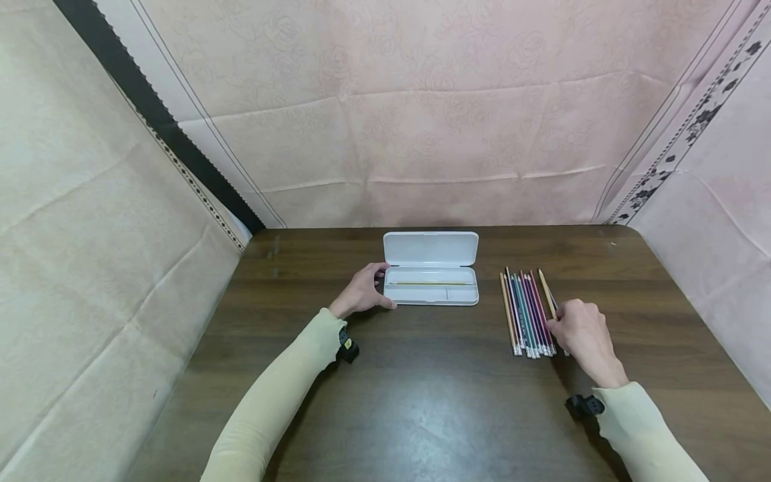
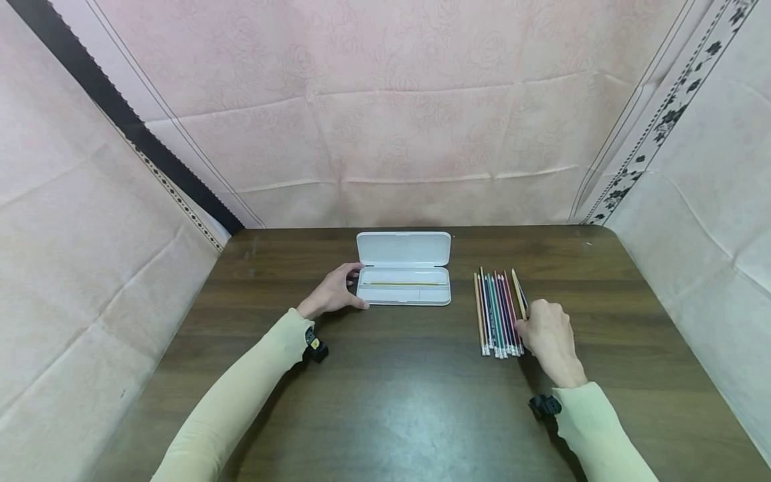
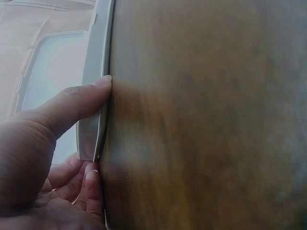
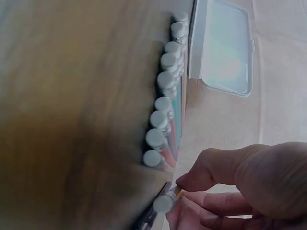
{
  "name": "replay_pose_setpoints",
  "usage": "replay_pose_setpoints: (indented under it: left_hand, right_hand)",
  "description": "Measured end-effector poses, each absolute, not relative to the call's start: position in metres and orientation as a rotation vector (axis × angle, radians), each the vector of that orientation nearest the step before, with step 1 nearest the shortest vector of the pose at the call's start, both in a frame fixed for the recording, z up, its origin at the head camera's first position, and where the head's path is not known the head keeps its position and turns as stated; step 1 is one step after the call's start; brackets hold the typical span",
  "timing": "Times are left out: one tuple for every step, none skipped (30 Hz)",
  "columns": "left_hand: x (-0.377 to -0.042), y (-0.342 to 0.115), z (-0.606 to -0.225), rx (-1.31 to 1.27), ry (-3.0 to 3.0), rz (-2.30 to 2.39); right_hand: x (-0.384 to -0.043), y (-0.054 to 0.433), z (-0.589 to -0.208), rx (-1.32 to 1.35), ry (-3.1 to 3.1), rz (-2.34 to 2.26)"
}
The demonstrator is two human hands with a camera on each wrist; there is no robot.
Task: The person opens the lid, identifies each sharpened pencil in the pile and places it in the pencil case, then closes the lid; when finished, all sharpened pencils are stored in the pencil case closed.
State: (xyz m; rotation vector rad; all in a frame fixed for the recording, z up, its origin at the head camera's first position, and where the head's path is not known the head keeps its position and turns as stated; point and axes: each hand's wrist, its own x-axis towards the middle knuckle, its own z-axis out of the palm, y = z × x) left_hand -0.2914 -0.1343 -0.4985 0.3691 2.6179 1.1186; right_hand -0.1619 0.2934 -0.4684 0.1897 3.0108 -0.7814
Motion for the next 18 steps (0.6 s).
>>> replay_pose_setpoints:
  left_hand:
    - [-0.291, -0.134, -0.498, 0.371, 2.621, 1.117]
    - [-0.292, -0.135, -0.498, 0.372, 2.623, 1.116]
    - [-0.292, -0.135, -0.497, 0.374, 2.626, 1.114]
    - [-0.291, -0.135, -0.497, 0.373, 2.627, 1.114]
    - [-0.291, -0.135, -0.497, 0.373, 2.625, 1.117]
    - [-0.291, -0.135, -0.497, 0.372, 2.625, 1.113]
    - [-0.291, -0.135, -0.498, 0.371, 2.625, 1.111]
    - [-0.29, -0.135, -0.498, 0.371, 2.624, 1.107]
    - [-0.29, -0.134, -0.499, 0.369, 2.624, 1.106]
    - [-0.29, -0.134, -0.499, 0.367, 2.622, 1.106]
    - [-0.289, -0.134, -0.499, 0.365, 2.622, 1.104]
    - [-0.289, -0.134, -0.5, 0.364, 2.623, 1.102]
    - [-0.289, -0.134, -0.5, 0.362, 2.624, 1.105]
    - [-0.289, -0.134, -0.499, 0.36, 2.624, 1.109]
    - [-0.289, -0.134, -0.499, 0.357, 2.622, 1.115]
    - [-0.289, -0.134, -0.499, 0.357, 2.623, 1.117]
    - [-0.289, -0.134, -0.498, 0.358, 2.623, 1.119]
    - [-0.289, -0.134, -0.497, 0.36, 2.622, 1.12]
  right_hand:
    - [-0.162, 0.293, -0.468, 0.186, 3.018, -0.791]
    - [-0.163, 0.293, -0.467, 0.181, 3.029, -0.796]
    - [-0.163, 0.292, -0.466, 0.176, 3.037, -0.809]
    - [-0.163, 0.292, -0.465, 0.168, 3.047, -0.822]
    - [-0.163, 0.291, -0.464, 0.158, 3.058, -0.833]
    - [-0.163, 0.291, -0.463, 0.145, 3.078, -0.835]
    - [-0.163, 0.29, -0.463, 0.134, 3.097, -0.835]
    - [-0.163, 0.289, -0.462, 0.122, 3.114, -0.833]
    - [-0.162, 0.288, -0.461, 0.113, 3.122, -0.837]
    - [-0.162, 0.287, -0.46, 0.109, 3.128, -0.834]
    - [-0.162, 0.287, -0.459, 0.105, 3.13, -0.835]
    - [-0.162, 0.286, -0.458, 0.1, 3.132, -0.839]
    - [-0.162, 0.285, -0.457, 0.093, 3.13, -0.85]
    - [-0.162, 0.283, -0.456, 0.083, 3.135, -0.859]
    - [-0.162, 0.282, -0.455, 0.068, 3.147, -0.868]
    - [-0.162, 0.28, -0.454, 0.049, 3.167, -0.874]
    - [-0.163, 0.279, -0.453, 0.027, 3.189, -0.881]
    - [-0.163, 0.277, -0.452, 0.005, 3.211, -0.884]
